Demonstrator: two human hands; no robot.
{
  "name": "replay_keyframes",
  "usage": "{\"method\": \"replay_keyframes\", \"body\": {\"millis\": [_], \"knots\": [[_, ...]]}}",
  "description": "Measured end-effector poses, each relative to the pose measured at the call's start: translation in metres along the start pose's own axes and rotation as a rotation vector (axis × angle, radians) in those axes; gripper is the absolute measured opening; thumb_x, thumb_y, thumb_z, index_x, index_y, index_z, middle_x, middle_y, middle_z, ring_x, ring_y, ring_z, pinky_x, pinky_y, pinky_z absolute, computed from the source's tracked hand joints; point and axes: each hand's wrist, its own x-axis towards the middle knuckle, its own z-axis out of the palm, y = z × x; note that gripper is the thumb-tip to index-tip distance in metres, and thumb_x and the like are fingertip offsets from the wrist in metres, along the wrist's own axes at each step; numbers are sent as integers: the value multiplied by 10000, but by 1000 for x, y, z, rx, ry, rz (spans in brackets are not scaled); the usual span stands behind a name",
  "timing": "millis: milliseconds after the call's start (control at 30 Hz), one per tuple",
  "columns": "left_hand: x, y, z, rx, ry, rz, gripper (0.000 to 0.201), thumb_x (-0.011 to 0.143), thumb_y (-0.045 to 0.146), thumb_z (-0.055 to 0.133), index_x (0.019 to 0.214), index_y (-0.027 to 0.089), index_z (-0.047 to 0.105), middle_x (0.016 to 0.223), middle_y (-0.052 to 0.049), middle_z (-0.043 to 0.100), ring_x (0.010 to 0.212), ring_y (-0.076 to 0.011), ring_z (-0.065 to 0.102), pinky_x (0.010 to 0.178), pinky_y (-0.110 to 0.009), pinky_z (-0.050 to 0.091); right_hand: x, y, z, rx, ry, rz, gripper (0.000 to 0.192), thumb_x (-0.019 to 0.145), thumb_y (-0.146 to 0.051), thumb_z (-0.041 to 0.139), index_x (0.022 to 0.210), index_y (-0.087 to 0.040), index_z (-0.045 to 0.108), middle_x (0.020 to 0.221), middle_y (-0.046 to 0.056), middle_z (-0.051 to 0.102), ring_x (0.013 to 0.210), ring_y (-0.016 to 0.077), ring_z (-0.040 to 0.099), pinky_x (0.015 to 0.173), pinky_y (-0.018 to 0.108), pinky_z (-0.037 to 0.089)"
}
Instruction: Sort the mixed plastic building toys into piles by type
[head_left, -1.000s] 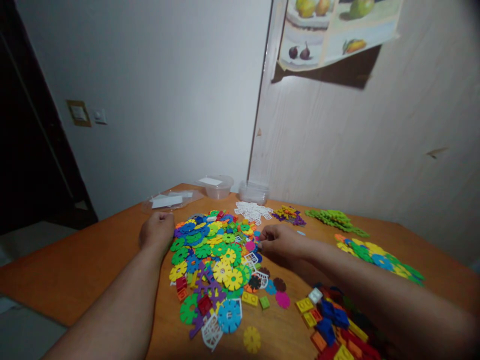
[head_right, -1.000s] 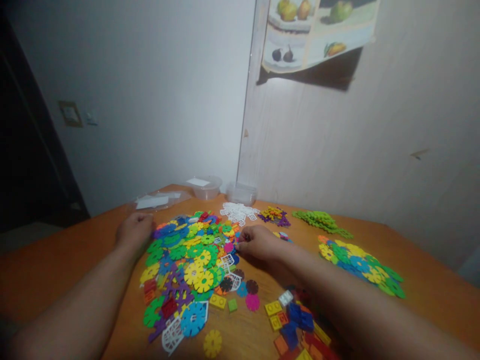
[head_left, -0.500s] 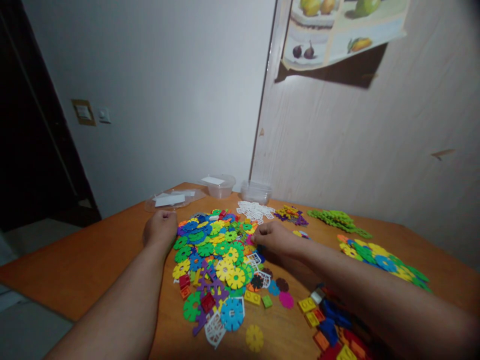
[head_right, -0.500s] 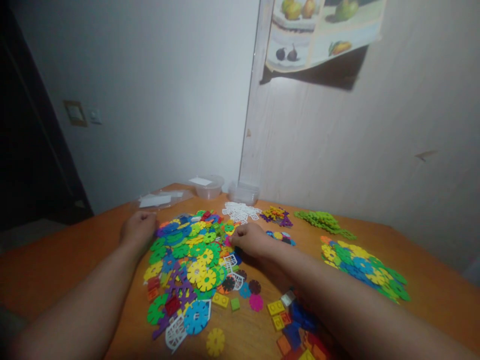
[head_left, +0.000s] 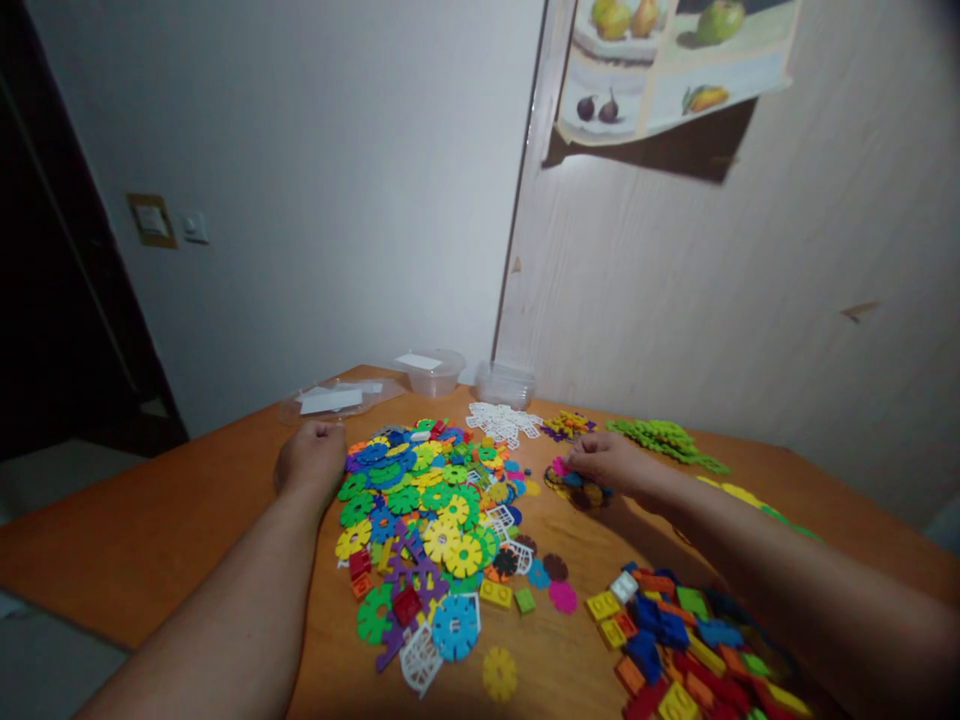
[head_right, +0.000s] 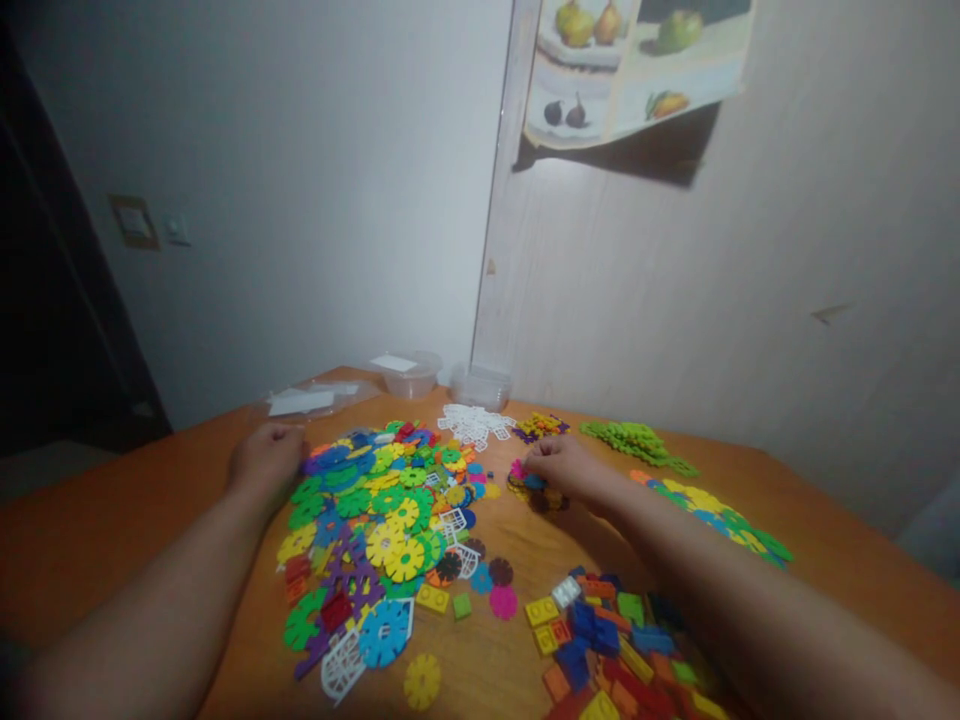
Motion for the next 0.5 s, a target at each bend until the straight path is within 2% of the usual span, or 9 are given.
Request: {"method": "replay_keyframes", "body": {"millis": [100,200,267,367,500], "knots": [[0,0,0,-4,-2,-2,274,797,442,575,850,226,736,770,-75,732,686,-263,639,564,-323,382,-6,19,-7,14,-69,66,297,700,-450,705,654,-195,559,670,41,697,590,128,560,511,228,380],[0,0,-1,-6,-8,-3,294,801,459,580,882,228,743,781,-73,735,694,-262,640,573,-320,388,-5,34,-12,-30,-41,80,306,622,-376,779,593,-192,536,627,26,672,567,116,518,484,221,333],[0,1,-2,-2,-6,-4,301,805,470,582,884,227,742,780,-74,734,691,-261,637,574,-321,389,-3,38,-13,-55,-7,66,294,627,-337,774,586,-194,521,598,12,640,565,112,504,492,218,334],[-2,2,-2,-3,4,0,294,810,467,577,865,225,734,774,-78,733,686,-262,636,569,-322,385,2,34,-9,-78,23,10,250,674,-305,741,616,-190,526,605,1,611,585,108,505,520,214,353],[-2,2,-1,-6,-2,-6,308,818,476,565,858,226,739,766,-81,732,683,-264,634,579,-326,397,6,11,15,-92,-39,-84,213,751,-356,716,730,-182,595,639,-10,613,570,102,507,516,214,353]]}}
